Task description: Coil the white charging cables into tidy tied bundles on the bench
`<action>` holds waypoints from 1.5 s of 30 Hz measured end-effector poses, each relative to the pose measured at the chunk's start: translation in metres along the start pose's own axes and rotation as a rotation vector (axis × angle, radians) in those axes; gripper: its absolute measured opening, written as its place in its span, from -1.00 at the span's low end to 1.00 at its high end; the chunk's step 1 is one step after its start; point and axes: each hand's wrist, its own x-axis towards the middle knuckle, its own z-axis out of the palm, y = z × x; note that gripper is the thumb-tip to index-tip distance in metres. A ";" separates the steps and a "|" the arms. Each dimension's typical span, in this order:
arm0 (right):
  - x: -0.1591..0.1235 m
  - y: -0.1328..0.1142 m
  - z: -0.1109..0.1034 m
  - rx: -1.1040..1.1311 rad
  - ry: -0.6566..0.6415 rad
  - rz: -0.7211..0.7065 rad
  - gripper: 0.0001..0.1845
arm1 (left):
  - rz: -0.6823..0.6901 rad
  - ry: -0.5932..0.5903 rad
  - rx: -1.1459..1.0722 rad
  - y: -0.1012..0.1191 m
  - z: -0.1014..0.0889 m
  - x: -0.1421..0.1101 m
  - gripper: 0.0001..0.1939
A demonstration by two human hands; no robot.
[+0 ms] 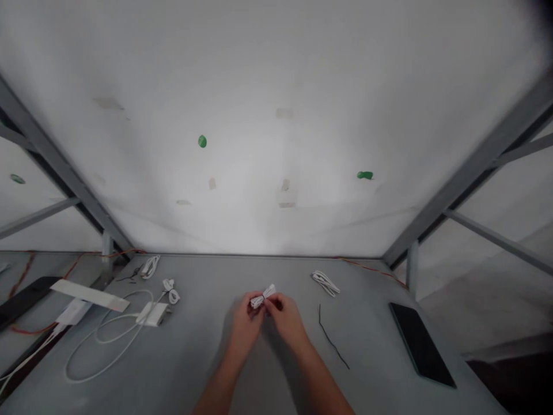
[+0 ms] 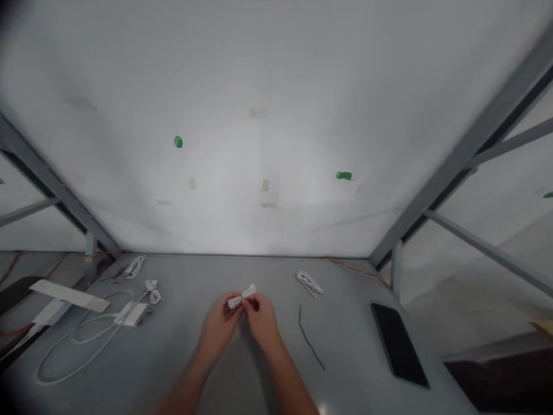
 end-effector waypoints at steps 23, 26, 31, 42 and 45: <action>-0.006 -0.014 0.006 0.206 0.109 0.198 -0.57 | -0.038 0.215 -0.049 -0.007 0.014 -0.012 -0.57; -0.006 -0.011 0.003 0.096 0.116 0.162 -0.68 | -0.092 0.176 -0.069 -0.014 0.010 -0.011 -0.40; -0.012 -0.013 0.001 -0.079 0.162 0.074 -0.88 | -0.064 0.180 -0.093 -0.006 0.005 -0.018 -0.37; -0.021 -0.047 -0.010 0.164 -0.135 0.032 -0.75 | 0.430 -0.436 0.407 0.025 -0.026 -0.025 -0.39; -0.021 -0.048 -0.020 0.315 -0.222 0.125 -0.67 | 0.349 -0.512 0.345 0.035 -0.026 -0.030 -0.38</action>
